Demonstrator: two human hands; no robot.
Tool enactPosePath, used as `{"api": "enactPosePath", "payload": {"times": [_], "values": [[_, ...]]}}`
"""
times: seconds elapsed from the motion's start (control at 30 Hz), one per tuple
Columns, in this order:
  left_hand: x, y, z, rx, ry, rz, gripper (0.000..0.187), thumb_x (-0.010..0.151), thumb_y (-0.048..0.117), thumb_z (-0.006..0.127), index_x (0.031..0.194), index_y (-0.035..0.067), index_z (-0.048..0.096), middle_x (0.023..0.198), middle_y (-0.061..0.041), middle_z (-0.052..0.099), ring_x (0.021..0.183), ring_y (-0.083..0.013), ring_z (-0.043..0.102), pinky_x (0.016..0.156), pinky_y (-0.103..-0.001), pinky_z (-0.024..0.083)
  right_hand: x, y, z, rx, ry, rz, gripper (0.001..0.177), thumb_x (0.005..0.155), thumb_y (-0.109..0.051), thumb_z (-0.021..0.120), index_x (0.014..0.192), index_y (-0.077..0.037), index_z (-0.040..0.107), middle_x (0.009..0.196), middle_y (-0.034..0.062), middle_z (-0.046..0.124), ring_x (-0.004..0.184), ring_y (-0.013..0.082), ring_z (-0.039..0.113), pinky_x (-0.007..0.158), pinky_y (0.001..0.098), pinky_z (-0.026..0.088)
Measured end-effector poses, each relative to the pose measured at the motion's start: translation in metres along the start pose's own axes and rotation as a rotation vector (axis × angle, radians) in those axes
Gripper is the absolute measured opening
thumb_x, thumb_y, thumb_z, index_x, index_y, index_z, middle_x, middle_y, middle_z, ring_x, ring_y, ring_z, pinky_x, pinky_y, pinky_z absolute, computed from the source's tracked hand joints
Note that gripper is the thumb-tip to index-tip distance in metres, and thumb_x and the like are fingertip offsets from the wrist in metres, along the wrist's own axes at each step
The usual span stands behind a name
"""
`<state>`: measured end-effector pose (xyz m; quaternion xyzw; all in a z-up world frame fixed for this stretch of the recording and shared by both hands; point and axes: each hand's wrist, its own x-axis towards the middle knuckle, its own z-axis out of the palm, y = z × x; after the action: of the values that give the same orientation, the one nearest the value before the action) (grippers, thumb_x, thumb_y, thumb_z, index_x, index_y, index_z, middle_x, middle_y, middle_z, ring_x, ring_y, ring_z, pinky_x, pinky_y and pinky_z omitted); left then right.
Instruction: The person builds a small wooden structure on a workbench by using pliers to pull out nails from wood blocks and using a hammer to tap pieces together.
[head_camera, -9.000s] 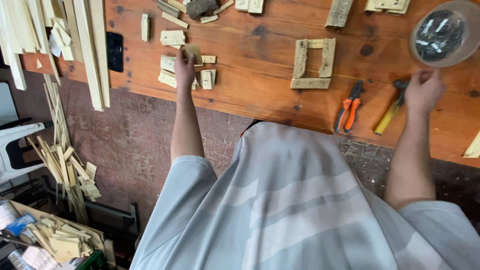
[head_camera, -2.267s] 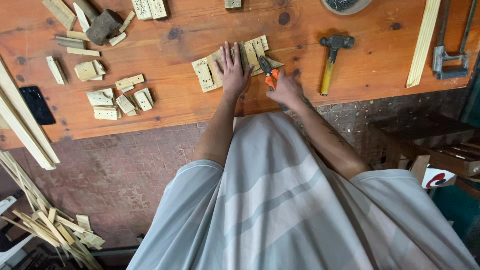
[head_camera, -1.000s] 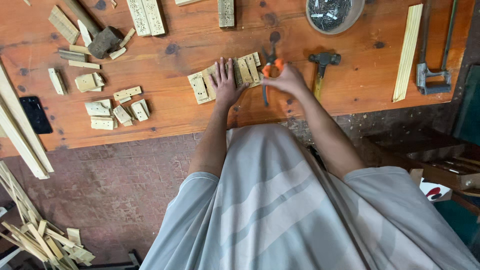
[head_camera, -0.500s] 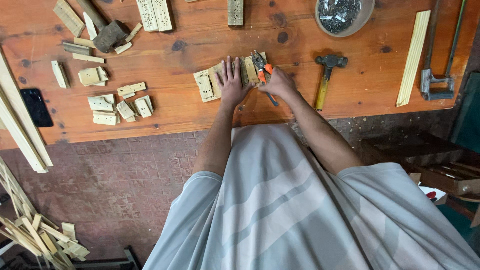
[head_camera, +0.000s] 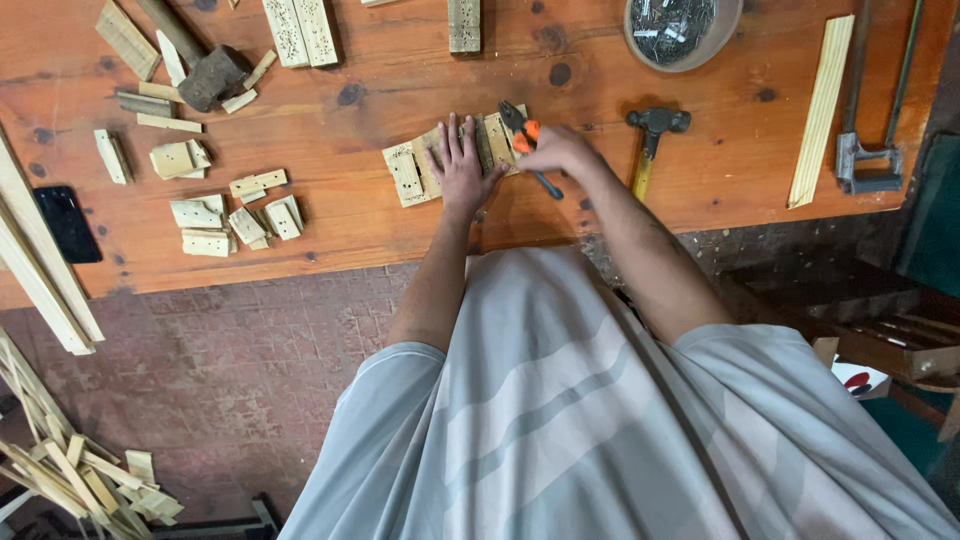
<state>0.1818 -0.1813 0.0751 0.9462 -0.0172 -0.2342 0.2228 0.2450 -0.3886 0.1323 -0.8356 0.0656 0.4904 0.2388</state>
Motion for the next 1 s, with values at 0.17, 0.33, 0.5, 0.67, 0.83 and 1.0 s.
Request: {"api": "enactPosePath", "payload": {"times": [0.17, 0.33, 0.5, 0.67, 0.83, 1.0], "values": [[0.001, 0.0, 0.0, -0.024, -0.008, 0.0, 0.113, 0.086, 0.061, 0.081, 0.168, 0.023, 0.014, 0.175, -0.008, 0.001, 0.162, -0.0307, 0.0, 0.125, -0.072, 0.008, -0.018, -0.016, -0.03, 0.253, -0.184, -0.005, 0.041, 0.072, -0.039, 0.071, 0.069, 0.001, 0.06, 0.045, 0.0168, 0.051, 0.029, 0.0233, 0.044, 0.031, 0.0366, 0.031], [0.003, -0.004, 0.004, -0.017, 0.001, 0.0, 0.116, 0.083, 0.064, 0.082, 0.168, 0.025, 0.013, 0.175, -0.007, 0.002, 0.162, -0.0314, 0.001, 0.125, -0.073, 0.011, -0.035, -0.002, -0.025, 0.097, -0.079, -0.058, 0.071, 0.071, -0.049, 0.074, 0.113, 0.008, 0.07, 0.096, 0.0308, 0.07, 0.083, 0.0415, 0.071, 0.067, 0.0524, 0.054], [-0.015, 0.022, -0.015, -0.311, 0.226, 0.169, 0.077, 0.088, 0.029, 0.061, 0.16, 0.022, 0.036, 0.167, -0.011, 0.021, 0.159, -0.0392, 0.014, 0.12, -0.077, 0.018, -0.084, 0.022, 0.003, 0.388, 0.235, -0.342, 0.053, 0.073, -0.032, 0.079, 0.113, 0.0, 0.065, 0.106, 0.0256, 0.069, 0.107, 0.0449, 0.066, 0.087, 0.0538, 0.049], [-0.044, 0.118, -0.077, -1.365, -0.317, -0.157, 0.082, 0.106, 0.059, 0.041, 0.162, 0.002, 0.026, 0.165, -0.033, 0.024, 0.151, -0.0558, 0.021, 0.119, -0.069, 0.024, -0.116, 0.029, 0.025, 0.451, 0.282, -0.32, 0.052, 0.072, -0.032, 0.081, 0.109, 0.0, 0.065, 0.101, 0.0266, 0.069, 0.104, 0.0464, 0.066, 0.083, 0.0564, 0.049], [-0.004, 0.084, 0.024, -1.306, -0.179, -0.113, 0.049, 0.113, 0.043, 0.043, 0.141, 0.006, 0.058, 0.121, -0.019, 0.058, 0.1, -0.0337, 0.067, 0.075, -0.045, 0.066, -0.112, 0.03, 0.045, 0.55, 0.477, -0.308, 0.04, 0.066, -0.03, 0.084, 0.096, -0.012, 0.066, 0.082, 0.011, 0.071, 0.087, 0.0287, 0.073, 0.075, 0.0398, 0.055], [-0.009, 0.122, -0.04, -0.96, -0.162, -0.332, 0.055, 0.098, 0.05, 0.042, 0.093, 0.003, 0.071, 0.07, -0.02, 0.071, 0.06, -0.0308, 0.076, 0.064, -0.049, 0.06, -0.075, 0.065, 0.086, 0.593, 0.876, -0.431, 0.031, 0.062, -0.017, 0.084, 0.089, -0.016, 0.067, 0.074, 0.0074, 0.07, 0.076, 0.0295, 0.073, 0.066, 0.0384, 0.057]]}}
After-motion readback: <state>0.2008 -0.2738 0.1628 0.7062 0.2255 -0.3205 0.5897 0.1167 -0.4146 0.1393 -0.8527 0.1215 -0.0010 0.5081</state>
